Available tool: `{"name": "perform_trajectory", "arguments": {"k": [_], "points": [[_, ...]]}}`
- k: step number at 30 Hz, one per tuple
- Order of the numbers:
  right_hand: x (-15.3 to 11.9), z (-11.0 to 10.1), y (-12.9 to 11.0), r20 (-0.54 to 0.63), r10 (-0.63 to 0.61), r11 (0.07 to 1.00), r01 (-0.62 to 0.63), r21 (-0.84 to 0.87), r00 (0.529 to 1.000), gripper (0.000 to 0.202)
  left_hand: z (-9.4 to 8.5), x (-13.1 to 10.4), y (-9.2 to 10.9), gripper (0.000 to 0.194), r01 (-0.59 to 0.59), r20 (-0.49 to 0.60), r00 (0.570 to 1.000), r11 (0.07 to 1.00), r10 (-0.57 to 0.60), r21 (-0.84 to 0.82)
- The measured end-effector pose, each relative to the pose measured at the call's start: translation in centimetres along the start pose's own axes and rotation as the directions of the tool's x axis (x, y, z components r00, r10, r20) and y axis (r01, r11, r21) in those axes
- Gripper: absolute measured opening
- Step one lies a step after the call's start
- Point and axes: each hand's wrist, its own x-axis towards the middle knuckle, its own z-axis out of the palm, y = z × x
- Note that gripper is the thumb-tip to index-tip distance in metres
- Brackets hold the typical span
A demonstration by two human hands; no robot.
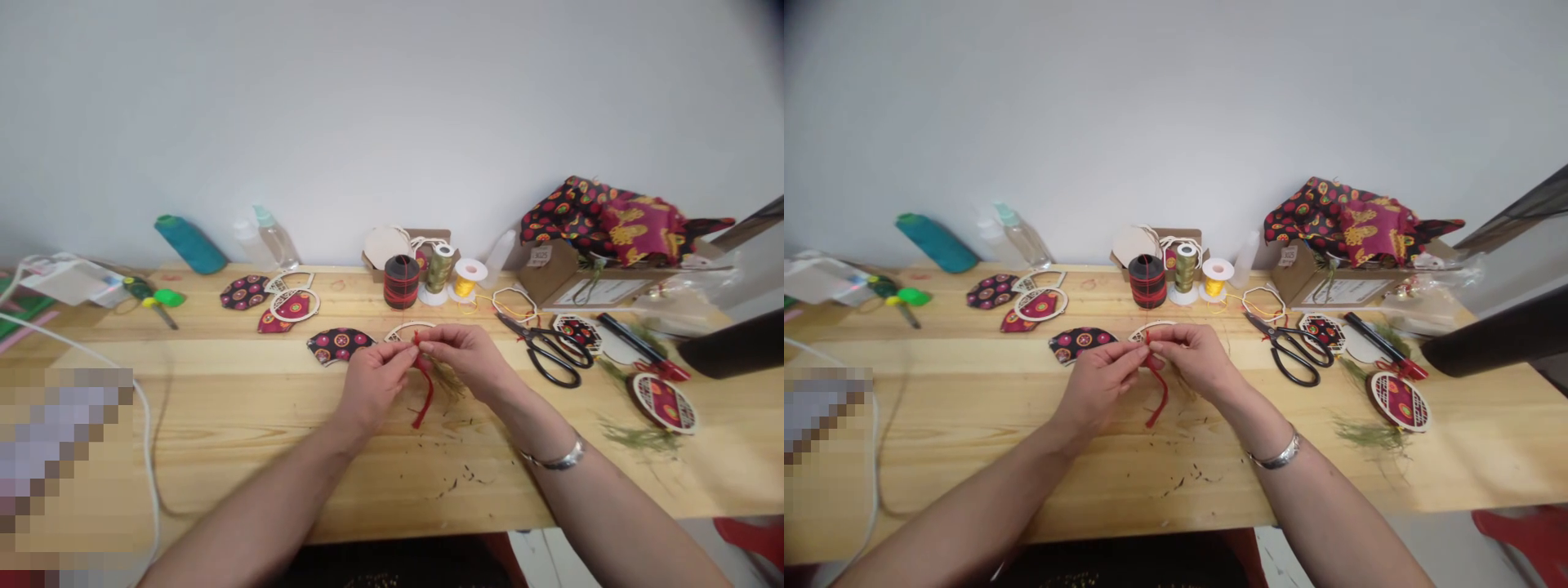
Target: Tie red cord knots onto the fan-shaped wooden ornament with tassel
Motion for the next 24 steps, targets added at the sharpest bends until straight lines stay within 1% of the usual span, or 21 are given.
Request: {"name": "perform_trajectory", "arguments": {"k": [4,8,11,13,15,18,21,24], "points": [[0.0,0.1,-0.1,-0.013,-0.002,1.0,0.002,-0.006,1.0,0.015,0.0,0.1,-0.2,0.019,-0.052,0.009,0.999,0.998,0.051,0.037],[0.1,0.2,0.0,-0.053,-0.027,0.997,0.024,-0.069,0.998,0.015,-0.1,0.1,-0.1,0.019,-0.091,0.019,0.996,0.991,0.09,0.093],[0.3,0.1,-0.2,-0.075,-0.03,0.989,0.018,-0.149,0.997,0.013,-0.3,0.1,0.1,0.018,-0.11,0.028,0.994,0.985,0.107,0.136],[0.5,0.1,-0.7,-0.086,-0.027,0.977,0.008,-0.215,0.996,0.01,-0.3,0.1,0.3,0.019,-0.115,0.021,0.993,0.979,0.113,0.166],[0.6,-0.1,-1.6,-0.086,-0.036,0.952,0.008,-0.307,0.996,0.008,-0.3,0.1,0.5,0.021,-0.115,0.006,0.993,0.981,0.115,0.155],[0.7,-0.2,-3.0,-0.04,-0.044,0.902,0.023,-0.431,0.998,0.011,-0.3,0.1,0.7,0.026,-0.121,0.001,0.993,0.987,0.121,0.104],[0.8,0.0,-3.4,-0.001,-0.025,0.907,0.022,-0.42,1.0,0.013,-0.2,0.2,0.8,0.031,-0.127,-0.004,0.992,0.988,0.127,0.086],[0.7,0.4,-2.7,-0.023,-0.01,0.939,0.001,-0.343,1.0,0.01,-0.3,0.3,0.7,0.027,-0.135,-0.026,0.99,0.986,0.138,0.098]]}}
